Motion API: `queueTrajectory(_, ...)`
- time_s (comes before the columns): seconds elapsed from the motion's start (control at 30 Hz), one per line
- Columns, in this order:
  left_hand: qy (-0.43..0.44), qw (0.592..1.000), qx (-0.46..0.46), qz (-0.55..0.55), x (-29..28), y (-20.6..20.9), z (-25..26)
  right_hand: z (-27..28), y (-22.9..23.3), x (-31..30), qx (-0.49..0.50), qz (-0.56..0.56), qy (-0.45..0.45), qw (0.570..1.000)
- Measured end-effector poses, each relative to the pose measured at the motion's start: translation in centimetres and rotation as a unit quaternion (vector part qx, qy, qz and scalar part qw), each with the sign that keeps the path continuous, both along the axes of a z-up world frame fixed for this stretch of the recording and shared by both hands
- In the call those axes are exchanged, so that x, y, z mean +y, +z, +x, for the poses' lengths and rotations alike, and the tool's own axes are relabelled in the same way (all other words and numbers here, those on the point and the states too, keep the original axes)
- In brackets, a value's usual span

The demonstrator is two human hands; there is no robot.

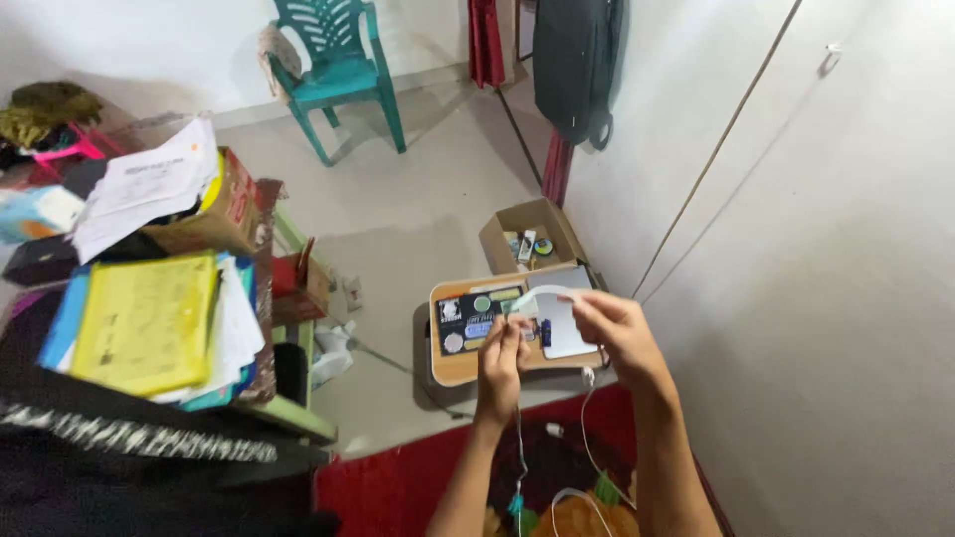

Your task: The person untangles and wraps a pair of white wired earphones.

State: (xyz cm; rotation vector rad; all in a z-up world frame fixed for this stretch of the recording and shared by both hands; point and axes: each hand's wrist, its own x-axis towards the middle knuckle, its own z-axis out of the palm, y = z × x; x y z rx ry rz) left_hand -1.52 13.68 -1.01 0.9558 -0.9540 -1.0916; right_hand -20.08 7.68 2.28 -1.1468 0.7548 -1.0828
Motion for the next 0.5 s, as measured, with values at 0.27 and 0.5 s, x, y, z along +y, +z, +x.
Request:
queueTrajectory(0.27,0.019,0.998,-0.041,-0.052,3.1,10.8,2.5,3.4,15.9,4.2,-0.014,0.02,-0.007,1.0)
queueTrajectory(0.5,-0.033,0.989,-0.139,-0.038,7.3,16.3,4.4,3.7,19.3,6.3,-0.014,-0.081,0.072,0.994)
